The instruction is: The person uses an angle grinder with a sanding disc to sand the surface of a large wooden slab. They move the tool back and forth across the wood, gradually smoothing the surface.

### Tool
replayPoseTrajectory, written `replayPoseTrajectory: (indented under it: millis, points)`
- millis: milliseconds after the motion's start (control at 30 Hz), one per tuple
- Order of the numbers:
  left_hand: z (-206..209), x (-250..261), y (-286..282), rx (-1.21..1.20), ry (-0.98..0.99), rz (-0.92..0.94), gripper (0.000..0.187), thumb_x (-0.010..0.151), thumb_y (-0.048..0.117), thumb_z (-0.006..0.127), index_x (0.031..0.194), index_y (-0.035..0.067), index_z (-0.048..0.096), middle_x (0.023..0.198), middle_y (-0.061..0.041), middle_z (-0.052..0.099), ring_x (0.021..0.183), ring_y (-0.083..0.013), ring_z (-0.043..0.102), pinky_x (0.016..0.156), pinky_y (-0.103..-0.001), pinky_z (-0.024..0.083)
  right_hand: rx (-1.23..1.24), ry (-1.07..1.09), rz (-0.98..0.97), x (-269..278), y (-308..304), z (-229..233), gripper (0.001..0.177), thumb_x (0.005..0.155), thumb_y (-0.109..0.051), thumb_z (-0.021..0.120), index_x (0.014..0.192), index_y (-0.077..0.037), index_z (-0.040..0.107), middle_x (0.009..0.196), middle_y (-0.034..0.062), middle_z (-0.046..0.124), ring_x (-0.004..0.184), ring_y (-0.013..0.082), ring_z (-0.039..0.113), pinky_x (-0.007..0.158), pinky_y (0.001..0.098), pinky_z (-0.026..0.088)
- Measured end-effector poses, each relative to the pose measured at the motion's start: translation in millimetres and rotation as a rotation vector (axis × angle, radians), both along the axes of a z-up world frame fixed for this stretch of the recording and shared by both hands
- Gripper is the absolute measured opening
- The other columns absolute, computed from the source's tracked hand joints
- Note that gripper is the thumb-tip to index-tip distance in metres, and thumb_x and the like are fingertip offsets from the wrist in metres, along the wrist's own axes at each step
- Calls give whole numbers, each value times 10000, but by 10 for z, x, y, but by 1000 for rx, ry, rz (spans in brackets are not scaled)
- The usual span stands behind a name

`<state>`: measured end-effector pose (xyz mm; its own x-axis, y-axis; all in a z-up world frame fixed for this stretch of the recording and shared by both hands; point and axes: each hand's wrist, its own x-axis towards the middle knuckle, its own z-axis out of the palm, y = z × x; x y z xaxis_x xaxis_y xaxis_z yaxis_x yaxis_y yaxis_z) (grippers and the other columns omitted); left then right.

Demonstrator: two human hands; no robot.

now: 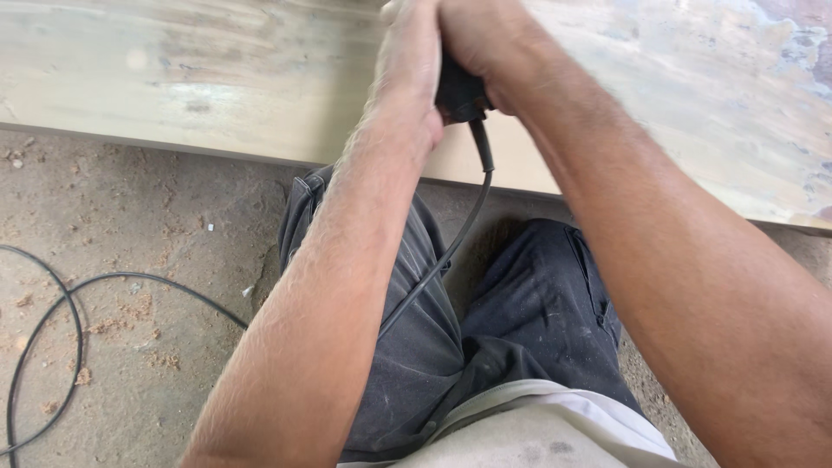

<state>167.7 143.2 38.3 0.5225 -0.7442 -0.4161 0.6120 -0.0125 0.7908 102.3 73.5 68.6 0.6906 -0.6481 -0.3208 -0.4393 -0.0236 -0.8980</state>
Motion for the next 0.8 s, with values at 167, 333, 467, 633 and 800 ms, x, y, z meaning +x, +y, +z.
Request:
replayPoseTrajectory:
  millis: [167, 333, 467, 633, 800]
  points:
    - [-8, -86, -11, -4, -112, 53, 638, 780, 533, 583, 1088, -19, 668, 873, -175, 703, 782, -273, 745, 559, -474, 637, 12, -40, -41, -101, -40, -78, 310, 889, -275, 693, 1016, 7, 719, 778, 197, 727, 564, 264, 749, 467, 392, 658]
    - [-59, -834, -760, -41, -11, -205, 630, 827, 475, 659, 1113, -85, 702, 935, -248, 723, 798, -363, 757, 543, -497, 647, 20, -32, -447, -949, -524, -47, 268, 860, -186, 679, 1004, 33, 733, 836, 164, 733, 614, 213, 746, 453, 359, 609]
    - [-163, -1285, -1179, -26, -116, -419, 849, 848, 623, 585, 1425, 13, 466, 1143, -282, 599, 944, -362, 799, 619, -517, 685, -109, 197, -604, -1489, -681, 44, 369, 959, -332, 673, 1022, 30, 700, 781, 131, 669, 618, 142, 677, 406, 318, 438]
    - [-169, -1177, -1110, 38, -108, -382, 946, 804, 649, 597, 1461, -10, 426, 1194, -298, 575, 997, -393, 783, 646, -536, 679, -139, 223, -517, -1336, -557, 138, 350, 978, -336, 612, 1016, 2, 690, 723, 113, 637, 575, 108, 655, 389, 256, 469]
    - [-150, -885, -905, 83, -168, -298, 949, 745, 672, 521, 1392, -14, 416, 1117, -279, 640, 971, -360, 754, 653, -498, 662, -178, 297, -462, -1009, -410, 175, 378, 972, -364, 599, 999, 0, 701, 692, 108, 612, 537, 113, 612, 379, 252, 425]
